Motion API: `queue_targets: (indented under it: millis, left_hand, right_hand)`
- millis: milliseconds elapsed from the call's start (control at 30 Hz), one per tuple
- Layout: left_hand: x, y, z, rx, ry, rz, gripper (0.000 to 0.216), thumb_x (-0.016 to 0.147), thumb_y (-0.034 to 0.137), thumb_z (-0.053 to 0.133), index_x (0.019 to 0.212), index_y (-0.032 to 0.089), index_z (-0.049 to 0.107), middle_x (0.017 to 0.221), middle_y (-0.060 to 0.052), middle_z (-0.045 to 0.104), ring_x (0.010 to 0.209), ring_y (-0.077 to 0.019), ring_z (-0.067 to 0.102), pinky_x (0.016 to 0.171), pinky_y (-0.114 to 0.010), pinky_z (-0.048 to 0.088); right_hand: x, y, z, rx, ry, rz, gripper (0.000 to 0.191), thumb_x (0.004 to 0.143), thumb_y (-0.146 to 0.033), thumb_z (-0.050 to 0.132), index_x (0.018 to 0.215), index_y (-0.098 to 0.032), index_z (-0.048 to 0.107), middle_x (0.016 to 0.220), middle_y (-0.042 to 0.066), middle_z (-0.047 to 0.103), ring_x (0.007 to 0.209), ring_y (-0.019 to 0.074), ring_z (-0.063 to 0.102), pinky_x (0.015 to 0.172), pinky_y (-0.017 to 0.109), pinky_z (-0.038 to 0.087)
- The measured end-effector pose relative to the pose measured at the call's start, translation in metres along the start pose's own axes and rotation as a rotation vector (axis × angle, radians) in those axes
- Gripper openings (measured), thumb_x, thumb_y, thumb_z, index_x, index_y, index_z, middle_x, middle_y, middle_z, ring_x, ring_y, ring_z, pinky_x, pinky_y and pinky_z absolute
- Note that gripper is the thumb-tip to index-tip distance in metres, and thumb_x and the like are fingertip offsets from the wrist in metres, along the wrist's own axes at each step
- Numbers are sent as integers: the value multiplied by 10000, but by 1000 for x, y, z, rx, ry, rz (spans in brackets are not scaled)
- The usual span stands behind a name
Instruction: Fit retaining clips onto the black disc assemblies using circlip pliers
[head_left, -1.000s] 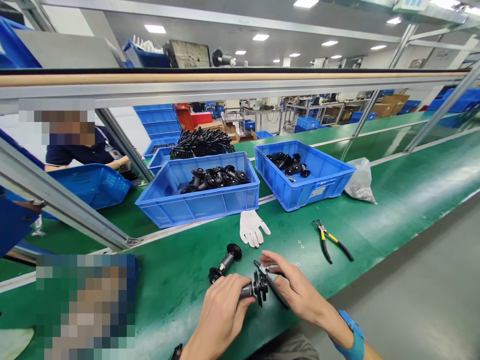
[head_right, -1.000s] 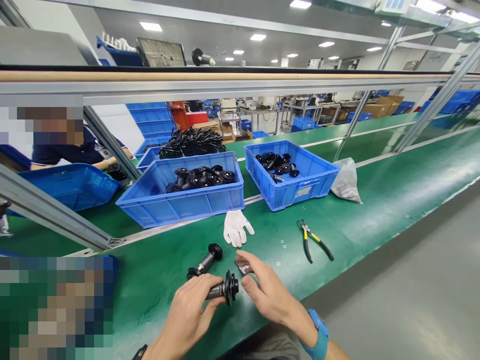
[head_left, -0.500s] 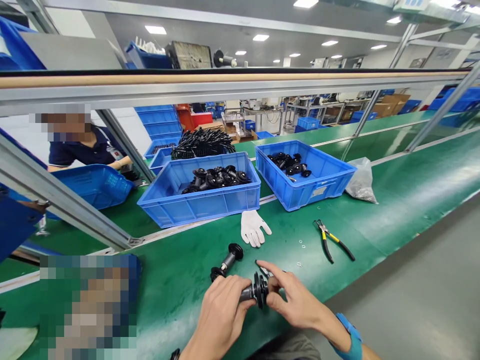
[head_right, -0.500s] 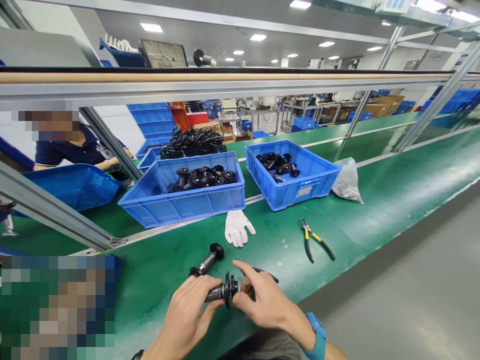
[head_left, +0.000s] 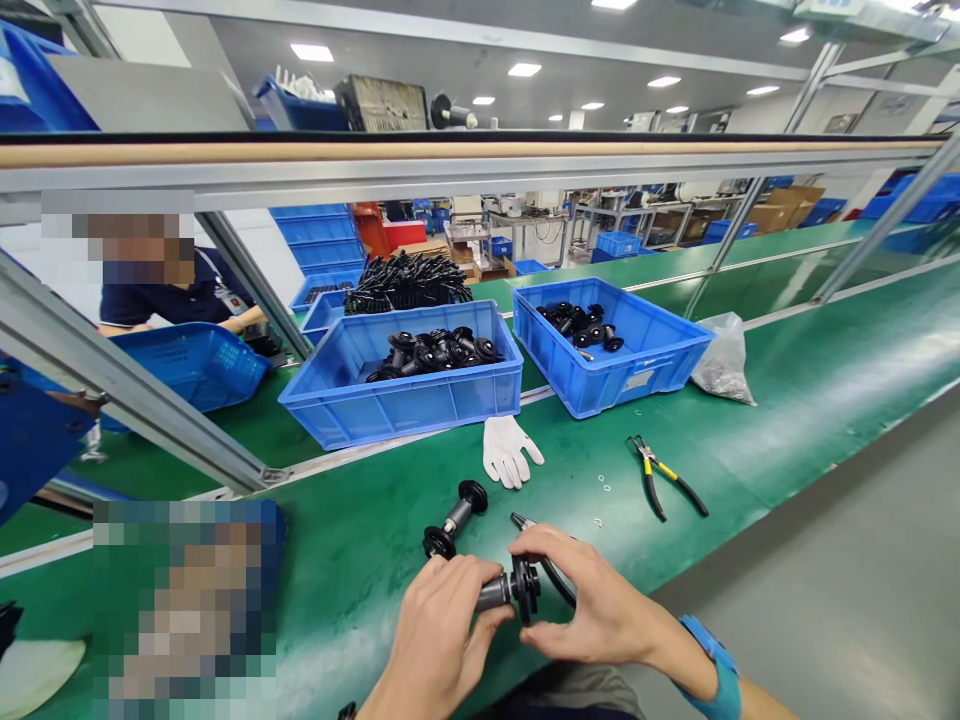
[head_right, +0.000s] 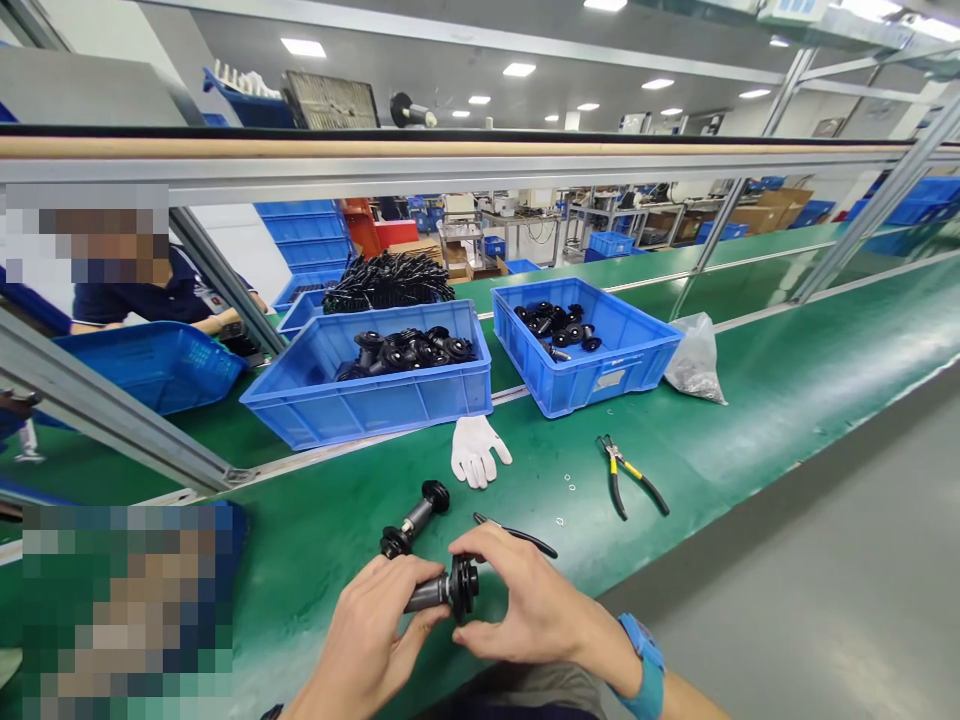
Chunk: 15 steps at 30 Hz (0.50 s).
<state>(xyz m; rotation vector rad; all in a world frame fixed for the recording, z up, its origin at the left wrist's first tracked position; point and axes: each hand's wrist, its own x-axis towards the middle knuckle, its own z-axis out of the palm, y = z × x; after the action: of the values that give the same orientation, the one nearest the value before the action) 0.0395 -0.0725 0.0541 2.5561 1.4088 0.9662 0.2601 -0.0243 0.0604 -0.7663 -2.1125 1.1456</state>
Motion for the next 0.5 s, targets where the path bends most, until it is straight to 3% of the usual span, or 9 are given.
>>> queue_targets:
  millis: [133,200,233,267,333,400,467,500]
  left_hand:
    - [2,1,0,-17,5,2,117,956,181,585,1063,208,545,868,-34,705,697,-200,628,658,-329,421]
    - [2,0,0,-18,20,16,116,957,167,573,1062,207,548,863,-34,704,698,-201,626,656,-330,418]
    - [2,0,0,-14,34,21,120,957,160,569,1066,205,549,865,-37,704,704,-202,626,657,-330,418]
    - [1,-1,-1,-8,47,21,126,956,155,568,1072,203,549,872,-41,705,710,-203,625,660,-330,419]
    - [0,-3,-2,2,59,5,140,950,145,580,1076,199,550,894,-47,708,721,-200,622,670,-328,422]
    - [-1,-5,-3,4,54,-9,150,942,135,596,1070,198,551,895,-43,706,714,-192,613,668,-324,420]
    - [-1,-5,-2,3,52,-5,164,936,124,600,1076,195,552,890,-42,703,719,-191,614,670,-323,418]
    - [0,-5,-2,5,56,1,170,936,120,598,1082,194,551,891,-43,703,727,-193,619,673,-324,418]
  right_hand:
    - [0,-3,0,-35,26,15,670,643,-191,753,1279,-229,545,1173,60,642,1046,227,606,932,335,477]
    - [1,-3,-1,-31,22,130,510,722,-329,755,1197,-204,619,1045,56,694,962,234,641,882,343,496]
    - [0,-2,-2,0,-1,221,365,824,-430,683,1101,-193,667,914,46,711,873,226,658,833,344,507]
    - [0,-2,-4,37,-24,313,362,933,-509,546,994,-187,699,783,37,702,783,215,661,789,343,511]
    - [-1,1,-6,71,-12,420,620,1050,-551,249,877,-190,722,682,43,685,720,206,660,782,353,513]
    - [-4,3,-6,45,99,355,638,1056,-582,221,1093,-195,726,972,91,745,943,238,679,909,382,501]
    - [-8,5,-3,36,198,193,628,1024,-641,314,1431,-222,545,1357,125,625,1231,276,583,1043,412,449]
    - [-11,7,-1,57,187,129,692,1004,-674,337,1528,-231,427,1426,132,573,1293,287,543,1078,426,428]
